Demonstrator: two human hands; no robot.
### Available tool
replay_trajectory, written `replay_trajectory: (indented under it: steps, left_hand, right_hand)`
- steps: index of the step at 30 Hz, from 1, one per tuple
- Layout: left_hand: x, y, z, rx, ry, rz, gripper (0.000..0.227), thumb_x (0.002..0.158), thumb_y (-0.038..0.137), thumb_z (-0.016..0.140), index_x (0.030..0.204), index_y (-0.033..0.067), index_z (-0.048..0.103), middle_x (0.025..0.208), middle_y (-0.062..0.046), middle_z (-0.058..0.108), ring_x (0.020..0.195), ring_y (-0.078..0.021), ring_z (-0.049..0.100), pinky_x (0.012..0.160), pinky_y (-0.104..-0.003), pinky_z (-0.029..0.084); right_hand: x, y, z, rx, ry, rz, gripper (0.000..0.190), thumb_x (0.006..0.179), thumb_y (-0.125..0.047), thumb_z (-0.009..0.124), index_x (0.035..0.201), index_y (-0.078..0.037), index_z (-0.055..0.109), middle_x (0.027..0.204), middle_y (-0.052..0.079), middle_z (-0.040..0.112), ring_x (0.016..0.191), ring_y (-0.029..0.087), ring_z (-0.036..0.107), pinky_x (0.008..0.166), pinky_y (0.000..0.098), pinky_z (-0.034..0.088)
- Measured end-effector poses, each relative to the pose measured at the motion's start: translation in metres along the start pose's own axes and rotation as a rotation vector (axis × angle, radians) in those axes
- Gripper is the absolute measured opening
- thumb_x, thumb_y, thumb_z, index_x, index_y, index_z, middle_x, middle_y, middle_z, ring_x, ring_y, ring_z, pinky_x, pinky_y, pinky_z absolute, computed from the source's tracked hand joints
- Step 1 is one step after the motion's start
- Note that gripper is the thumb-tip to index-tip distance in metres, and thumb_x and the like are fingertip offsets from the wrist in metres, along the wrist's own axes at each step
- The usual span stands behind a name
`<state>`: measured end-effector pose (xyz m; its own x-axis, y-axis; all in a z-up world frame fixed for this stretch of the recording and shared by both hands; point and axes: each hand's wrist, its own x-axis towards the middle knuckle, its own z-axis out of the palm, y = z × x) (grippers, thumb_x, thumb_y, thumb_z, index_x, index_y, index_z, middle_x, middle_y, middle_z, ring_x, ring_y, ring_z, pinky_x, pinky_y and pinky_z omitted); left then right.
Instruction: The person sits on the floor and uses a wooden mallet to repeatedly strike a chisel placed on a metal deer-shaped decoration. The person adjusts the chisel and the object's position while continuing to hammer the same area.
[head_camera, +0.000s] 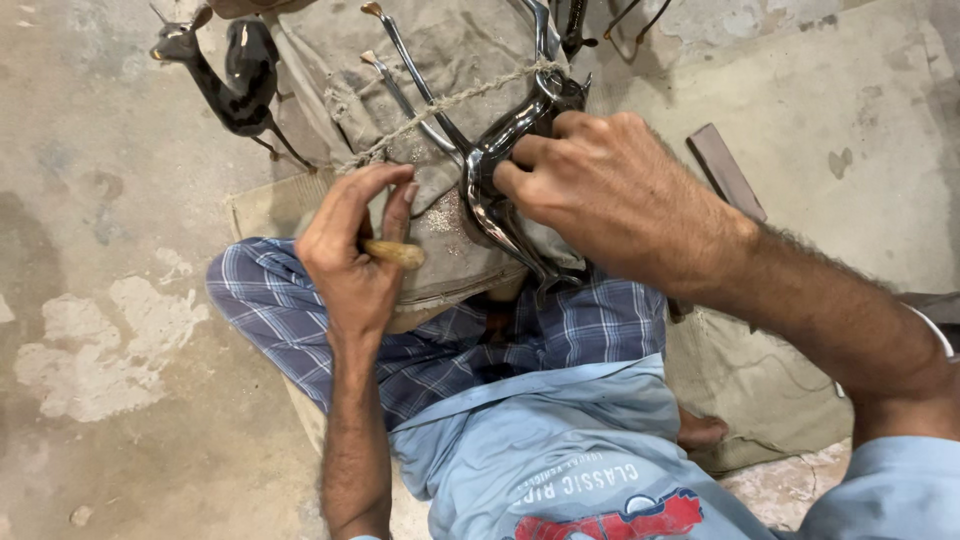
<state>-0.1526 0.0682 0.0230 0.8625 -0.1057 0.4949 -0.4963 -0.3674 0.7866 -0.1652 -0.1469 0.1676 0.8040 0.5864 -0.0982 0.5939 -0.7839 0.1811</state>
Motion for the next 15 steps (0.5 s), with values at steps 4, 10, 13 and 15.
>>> replay_trajectory:
  steps: [4, 10, 13, 15]
  left_hand:
    - [-0.003, 0.008, 0.003, -0.040, -0.031, 0.037, 0.018, 0.102, 0.013, 0.079, 0.119, 0.0102, 0.075, 0.115, -0.007, 0.077, 0.099, -0.0156, 0.076, 0.076, -0.029, 0.061]
    - [0.004, 0.014, 0.023, -0.058, -0.166, 0.128, 0.022, 0.096, 0.015, 0.080, 0.116, 0.0083, 0.075, 0.115, -0.009, 0.077, 0.105, -0.0213, 0.077, 0.086, -0.031, 0.067]
    - [0.004, 0.019, 0.029, -0.047, -0.213, 0.155, 0.028, 0.088, 0.013, 0.082, 0.114, 0.0041, 0.074, 0.112, -0.011, 0.076, 0.099, -0.0246, 0.076, 0.080, -0.034, 0.064]
    - [0.006, 0.021, 0.033, -0.004, -0.209, 0.150, 0.023, 0.089, 0.003, 0.081, 0.111, 0.0021, 0.074, 0.106, -0.012, 0.077, 0.090, -0.0256, 0.076, 0.071, -0.038, 0.060]
  right_hand:
    - [0.002, 0.001, 0.001, 0.047, -0.130, -0.014, 0.014, 0.080, -0.005, 0.070, 0.091, -0.001, 0.076, 0.105, 0.014, 0.072, 0.096, 0.028, 0.068, 0.066, 0.0390, 0.062]
    - [0.006, 0.003, -0.006, 0.049, 0.006, -0.040, 0.025, 0.080, -0.003, 0.069, 0.104, 0.004, 0.065, 0.111, 0.020, 0.066, 0.103, 0.031, 0.067, 0.073, 0.0403, 0.062]
    - [0.011, 0.006, -0.012, 0.124, 0.104, -0.031, 0.052, 0.082, 0.000, 0.070, 0.132, 0.004, 0.053, 0.105, 0.020, 0.065, 0.096, 0.033, 0.067, 0.071, 0.0434, 0.061]
    - [0.020, 0.005, -0.009, 0.115, 0.024, 0.006, 0.051, 0.086, 0.000, 0.071, 0.131, 0.003, 0.046, 0.104, 0.020, 0.063, 0.094, 0.033, 0.068, 0.068, 0.0410, 0.062]
